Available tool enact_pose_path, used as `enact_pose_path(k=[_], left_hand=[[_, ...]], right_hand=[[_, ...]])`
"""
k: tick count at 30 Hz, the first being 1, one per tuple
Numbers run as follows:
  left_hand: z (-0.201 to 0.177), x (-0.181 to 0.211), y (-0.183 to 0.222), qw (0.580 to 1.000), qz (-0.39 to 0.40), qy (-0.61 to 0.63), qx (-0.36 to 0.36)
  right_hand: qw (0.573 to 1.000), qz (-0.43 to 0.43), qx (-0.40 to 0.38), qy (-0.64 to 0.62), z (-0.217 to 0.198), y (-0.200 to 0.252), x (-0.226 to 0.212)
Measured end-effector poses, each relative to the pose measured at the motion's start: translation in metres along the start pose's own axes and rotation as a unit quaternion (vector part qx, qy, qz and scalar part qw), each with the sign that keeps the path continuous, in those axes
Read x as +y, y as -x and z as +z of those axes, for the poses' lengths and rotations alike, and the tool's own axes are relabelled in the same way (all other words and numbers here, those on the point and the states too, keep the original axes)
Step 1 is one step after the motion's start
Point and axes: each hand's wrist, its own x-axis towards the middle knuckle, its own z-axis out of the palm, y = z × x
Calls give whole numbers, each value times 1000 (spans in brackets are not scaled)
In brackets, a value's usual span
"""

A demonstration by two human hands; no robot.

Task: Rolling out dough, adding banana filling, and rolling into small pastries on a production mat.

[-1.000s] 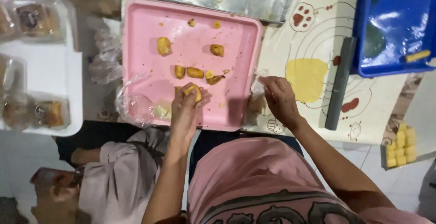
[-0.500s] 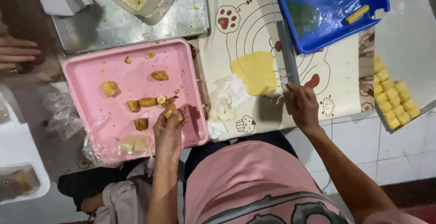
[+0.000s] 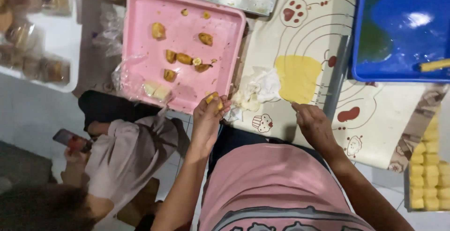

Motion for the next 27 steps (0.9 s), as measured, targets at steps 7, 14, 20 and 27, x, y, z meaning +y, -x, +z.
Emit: enact_pose_path(k=[7,14,20,27], left_hand=[[-27,-17,15,994,6,96,46],[-68,-27,-2,987,-2,140,73],[-87,-16,-21,988,-16,134,77],[-96,9,-44,989,-48,121,68]], right_hand=[[990,-10,-108,-90,24,-60,-33],[989,-64,-115,-62,50,-101,-74],[997,-71,-29,3,51,-115,-81],[996,-77,-35,-17,57,-120,-91]])
